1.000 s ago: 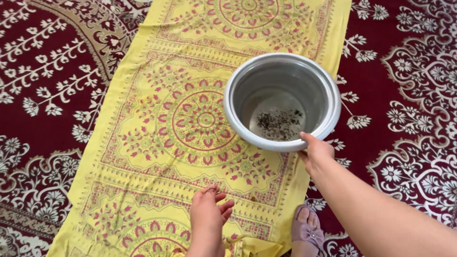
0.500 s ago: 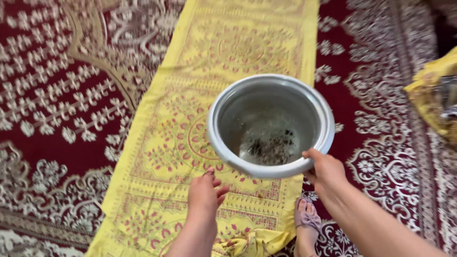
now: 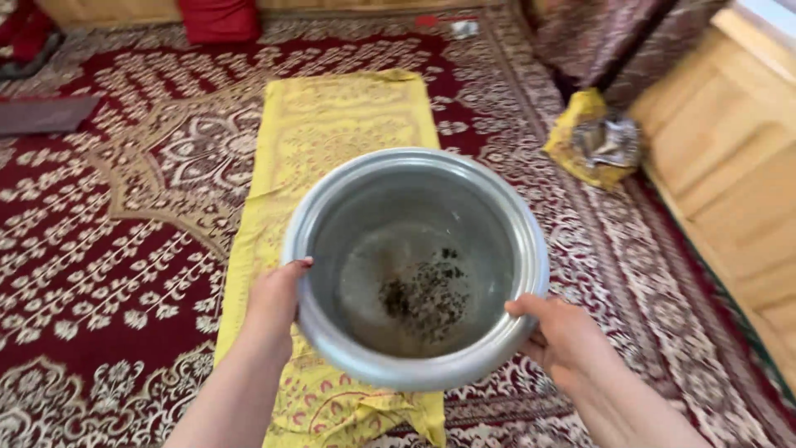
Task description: Gathering used dishes from a floor-based dining area, taking them to the kitchen sink, and folding the floor cloth.
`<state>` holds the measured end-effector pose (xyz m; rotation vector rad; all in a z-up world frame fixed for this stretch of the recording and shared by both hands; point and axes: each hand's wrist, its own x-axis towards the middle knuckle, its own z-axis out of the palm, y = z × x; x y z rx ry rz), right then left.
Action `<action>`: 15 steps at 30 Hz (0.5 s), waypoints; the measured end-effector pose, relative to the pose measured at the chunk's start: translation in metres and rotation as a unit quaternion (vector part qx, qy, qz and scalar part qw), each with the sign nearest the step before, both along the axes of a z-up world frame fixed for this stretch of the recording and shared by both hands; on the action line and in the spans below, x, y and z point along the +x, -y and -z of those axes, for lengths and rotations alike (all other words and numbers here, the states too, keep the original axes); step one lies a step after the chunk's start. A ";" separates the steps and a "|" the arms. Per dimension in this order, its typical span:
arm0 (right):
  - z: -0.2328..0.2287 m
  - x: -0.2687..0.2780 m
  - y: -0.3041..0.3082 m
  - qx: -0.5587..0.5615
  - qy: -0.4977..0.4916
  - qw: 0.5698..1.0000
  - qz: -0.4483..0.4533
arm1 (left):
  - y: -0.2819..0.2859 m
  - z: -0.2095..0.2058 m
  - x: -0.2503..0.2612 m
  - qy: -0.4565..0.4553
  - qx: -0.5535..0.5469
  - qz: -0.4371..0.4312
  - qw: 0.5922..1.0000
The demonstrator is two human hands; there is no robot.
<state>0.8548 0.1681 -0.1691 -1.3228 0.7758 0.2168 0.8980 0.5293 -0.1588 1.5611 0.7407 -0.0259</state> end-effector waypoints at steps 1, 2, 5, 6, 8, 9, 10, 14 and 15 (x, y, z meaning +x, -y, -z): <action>-0.015 -0.025 0.008 0.010 -0.006 1.000 -0.014 | 0.006 -0.014 -0.014 0.038 -0.071 0.001 0.997; -0.028 -0.047 0.016 0.019 -0.010 0.999 -0.028 | 0.011 -0.027 -0.026 0.077 -0.141 0.003 0.987; -0.073 -0.117 0.043 0.044 0.001 0.998 -0.053 | 0.027 -0.038 -0.069 0.151 -0.230 0.070 0.959; -0.085 -0.137 0.052 0.038 0.010 0.999 -0.037 | 0.039 -0.044 -0.082 0.155 -0.237 0.086 0.955; -0.106 -0.183 0.067 0.029 -0.015 0.999 0.017 | 0.060 -0.053 -0.113 0.135 -0.302 0.055 0.942; -0.118 -0.204 0.076 0.025 -0.006 0.999 0.034 | 0.072 -0.060 -0.126 0.138 -0.308 0.073 0.939; -0.129 -0.229 0.085 0.009 0.005 0.999 0.034 | 0.085 -0.068 -0.143 0.133 -0.327 0.083 0.932; -0.182 -0.342 0.114 -0.043 0.062 0.995 0.071 | 0.141 -0.086 -0.211 0.153 -0.332 0.133 0.921; -0.189 -0.377 0.122 -0.049 0.060 0.993 0.092 | 0.159 -0.106 -0.235 0.146 -0.340 0.152 0.917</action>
